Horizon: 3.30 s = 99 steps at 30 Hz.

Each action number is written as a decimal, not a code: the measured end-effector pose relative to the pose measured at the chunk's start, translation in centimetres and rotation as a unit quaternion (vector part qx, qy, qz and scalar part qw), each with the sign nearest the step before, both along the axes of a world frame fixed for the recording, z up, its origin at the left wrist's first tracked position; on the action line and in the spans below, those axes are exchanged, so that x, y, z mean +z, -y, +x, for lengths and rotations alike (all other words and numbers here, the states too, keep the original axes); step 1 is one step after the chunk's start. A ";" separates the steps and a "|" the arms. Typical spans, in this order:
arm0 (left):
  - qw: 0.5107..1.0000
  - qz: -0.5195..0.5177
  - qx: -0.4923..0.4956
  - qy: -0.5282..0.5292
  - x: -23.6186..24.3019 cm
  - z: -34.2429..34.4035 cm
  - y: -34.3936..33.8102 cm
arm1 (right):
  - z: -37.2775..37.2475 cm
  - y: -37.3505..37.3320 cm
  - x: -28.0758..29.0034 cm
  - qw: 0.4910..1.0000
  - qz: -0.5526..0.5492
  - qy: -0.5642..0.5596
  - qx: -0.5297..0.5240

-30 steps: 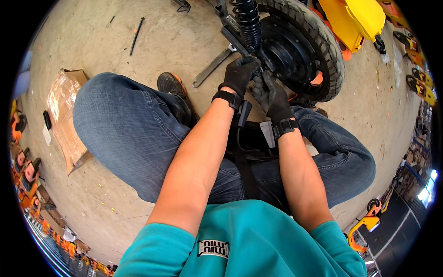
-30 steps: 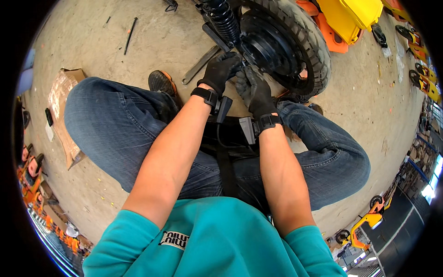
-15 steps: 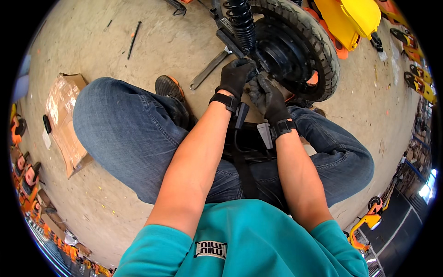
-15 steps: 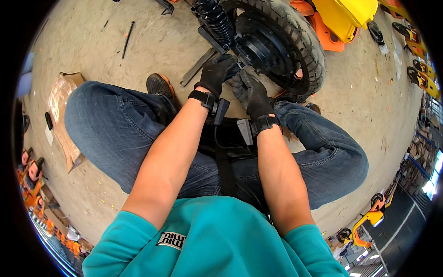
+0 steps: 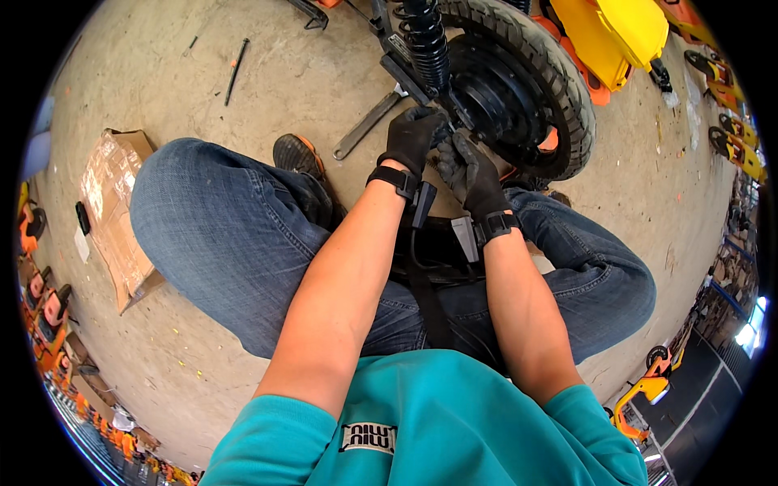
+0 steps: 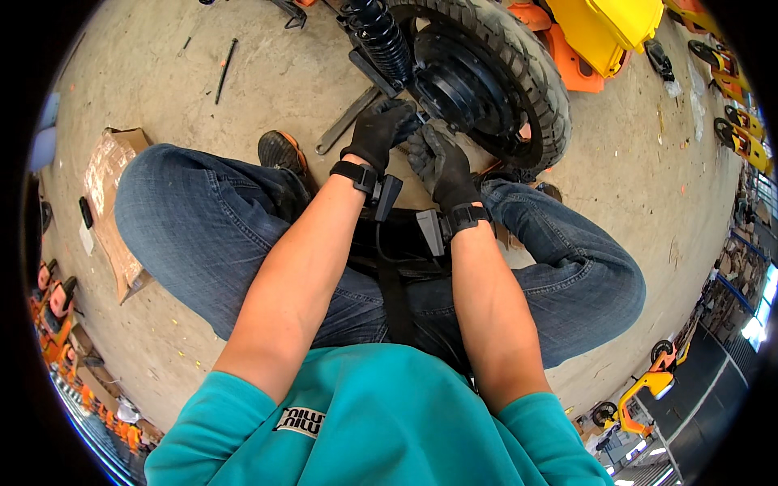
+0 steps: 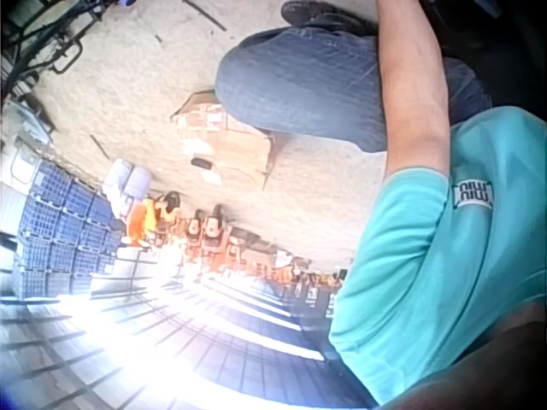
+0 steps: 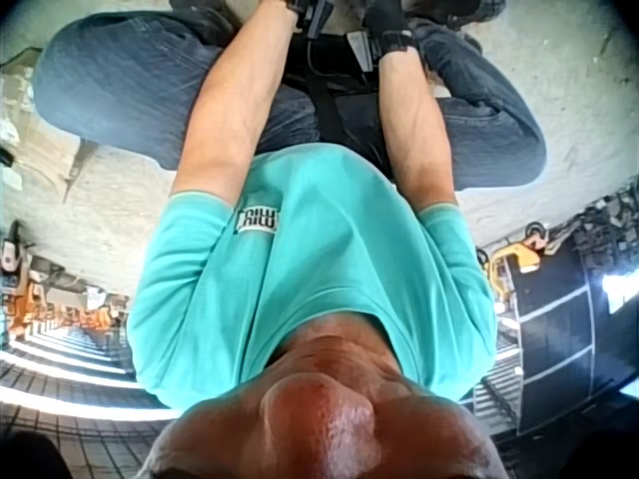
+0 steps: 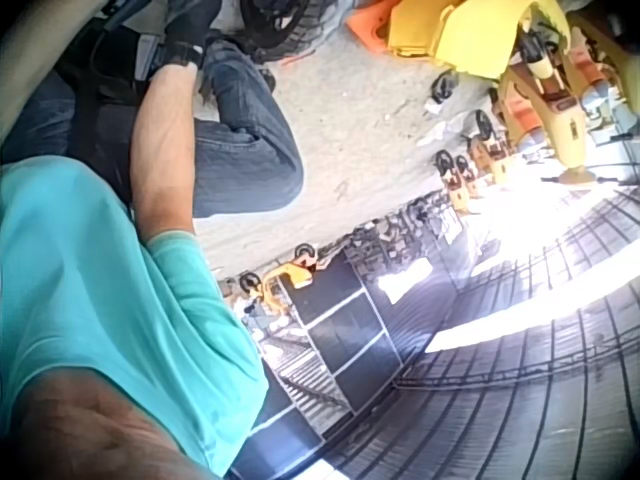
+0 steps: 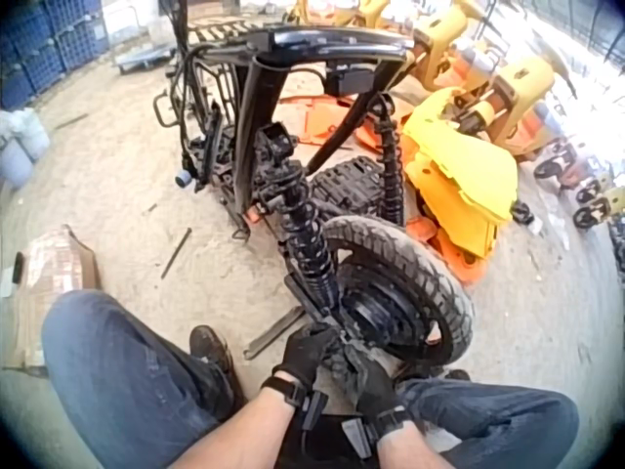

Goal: The person assembles a motorcycle wheel onto a hub using a wrench to tighten bolts, then picks up and positions a metal component near the axle.

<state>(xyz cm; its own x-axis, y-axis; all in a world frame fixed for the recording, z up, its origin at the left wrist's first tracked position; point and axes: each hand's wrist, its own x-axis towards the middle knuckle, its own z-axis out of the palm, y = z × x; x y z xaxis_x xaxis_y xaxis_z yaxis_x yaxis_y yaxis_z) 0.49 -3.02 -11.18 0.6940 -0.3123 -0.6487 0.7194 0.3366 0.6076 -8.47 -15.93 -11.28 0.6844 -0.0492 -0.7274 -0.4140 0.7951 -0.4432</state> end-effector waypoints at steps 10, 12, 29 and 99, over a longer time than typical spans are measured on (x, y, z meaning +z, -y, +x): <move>1.000 -0.014 0.001 0.024 -0.5 0.1 0.0 | 0.2 -0.1 0.1 1.000 0.001 -0.006 -0.008; 1.000 0.001 -0.006 0.029 -0.6 0.1 0.1 | 0.2 -0.2 0.2 1.000 0.005 0.000 -0.004; 0.997 0.034 -0.052 0.054 -0.4 0.0 -0.6 | 0.6 -0.9 0.4 1.000 0.009 -0.009 -0.009; 0.993 0.069 0.009 0.094 -1.6 -0.4 2.6 | 0.5 -0.3 0.4 0.996 -0.069 -0.018 -0.056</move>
